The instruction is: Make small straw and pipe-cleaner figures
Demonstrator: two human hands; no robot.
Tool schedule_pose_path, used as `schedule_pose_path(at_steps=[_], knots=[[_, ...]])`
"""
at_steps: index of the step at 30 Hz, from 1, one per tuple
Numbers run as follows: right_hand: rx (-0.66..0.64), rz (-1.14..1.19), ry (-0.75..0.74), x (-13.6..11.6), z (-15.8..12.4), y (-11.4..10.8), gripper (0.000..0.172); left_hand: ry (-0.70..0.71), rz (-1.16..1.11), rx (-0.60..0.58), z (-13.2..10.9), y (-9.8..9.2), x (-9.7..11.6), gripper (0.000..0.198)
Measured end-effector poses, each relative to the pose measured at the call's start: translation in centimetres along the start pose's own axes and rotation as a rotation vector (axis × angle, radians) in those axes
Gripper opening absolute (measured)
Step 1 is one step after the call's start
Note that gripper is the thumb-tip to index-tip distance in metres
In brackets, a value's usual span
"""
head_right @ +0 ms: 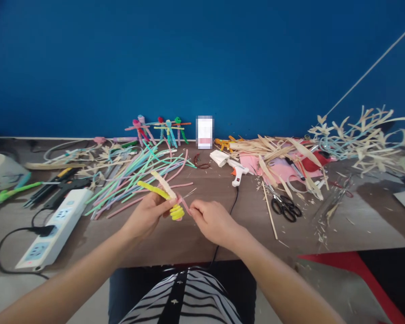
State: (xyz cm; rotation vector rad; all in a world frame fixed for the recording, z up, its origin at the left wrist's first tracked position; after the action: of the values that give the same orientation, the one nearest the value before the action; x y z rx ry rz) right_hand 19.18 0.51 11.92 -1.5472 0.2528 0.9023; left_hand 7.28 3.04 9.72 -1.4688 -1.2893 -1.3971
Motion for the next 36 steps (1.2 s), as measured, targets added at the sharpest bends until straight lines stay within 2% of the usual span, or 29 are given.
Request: schedule_pose_path(at_steps=[3,7,10,12,16,19,22,24,26,28,30,32,34,36], knots=[[-0.040,-0.148,-0.066,-1.8,-0.9,-0.9,0.018,0.049,0.135,-0.010,0.2,-0.1,0.3,0.018],[-0.036,-0.232,-0.117,-3.2,-0.5,-2.8,0.020,0.107,0.324,-0.143,-0.2,0.9,0.5,0.015],[0.021,-0.135,-0.083,-2.0,0.7,-3.7,0.017,0.093,0.316,-0.266,-1.0,1.9,0.9,0.012],[-0.022,0.003,-0.011,-0.1,1.6,-3.1,0.016,0.045,0.263,-0.298,-1.4,2.2,1.1,0.013],[-0.184,0.175,0.038,2.0,1.6,-0.3,0.026,0.019,0.171,-0.124,-1.0,0.9,1.5,0.019],[-0.181,0.089,-0.001,1.0,0.4,0.2,0.026,0.048,0.184,-0.032,-0.3,0.0,1.0,0.020],[-0.150,-0.040,-0.054,-1.1,-0.7,-1.0,0.023,0.084,0.288,-0.052,0.0,0.1,0.7,0.019],[-0.088,-0.077,-0.056,-1.8,-0.6,-2.4,0.021,0.095,0.355,-0.119,-0.1,0.7,0.7,0.016],[-0.016,-0.053,-0.028,-1.4,0.1,-3.6,0.019,0.084,0.355,-0.208,-0.5,1.5,0.9,0.014],[0.015,0.023,0.022,-0.1,1.0,-3.9,0.019,0.055,0.299,-0.262,-0.9,2.0,1.2,0.013],[-0.032,0.116,0.066,1.4,1.6,-3.0,0.021,0.032,0.233,-0.241,-0.9,1.9,1.6,0.015],[-0.149,0.169,0.062,1.9,1.4,-1.2,0.026,0.026,0.185,-0.165,-0.6,1.3,1.7,0.017],[-0.202,0.134,0.044,1.6,0.7,-0.1,0.028,0.032,0.184,-0.091,-0.3,0.6,1.4,0.018],[-0.193,0.046,-0.003,0.4,-0.2,-0.1,0.026,0.056,0.248,-0.061,0.0,0.3,1.0,0.017]])
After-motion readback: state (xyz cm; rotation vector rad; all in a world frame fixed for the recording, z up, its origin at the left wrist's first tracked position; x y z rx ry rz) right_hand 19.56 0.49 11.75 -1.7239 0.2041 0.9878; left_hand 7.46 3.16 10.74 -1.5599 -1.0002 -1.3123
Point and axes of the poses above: each hand's wrist, its own z-axis towards the middle knuckle, its own y-axis out of the palm, x = y × z, the point moved 7 cm from there along z, towards the middle knuckle, and after that the axes turned 5 degrees about x, right-handed, at the moved point
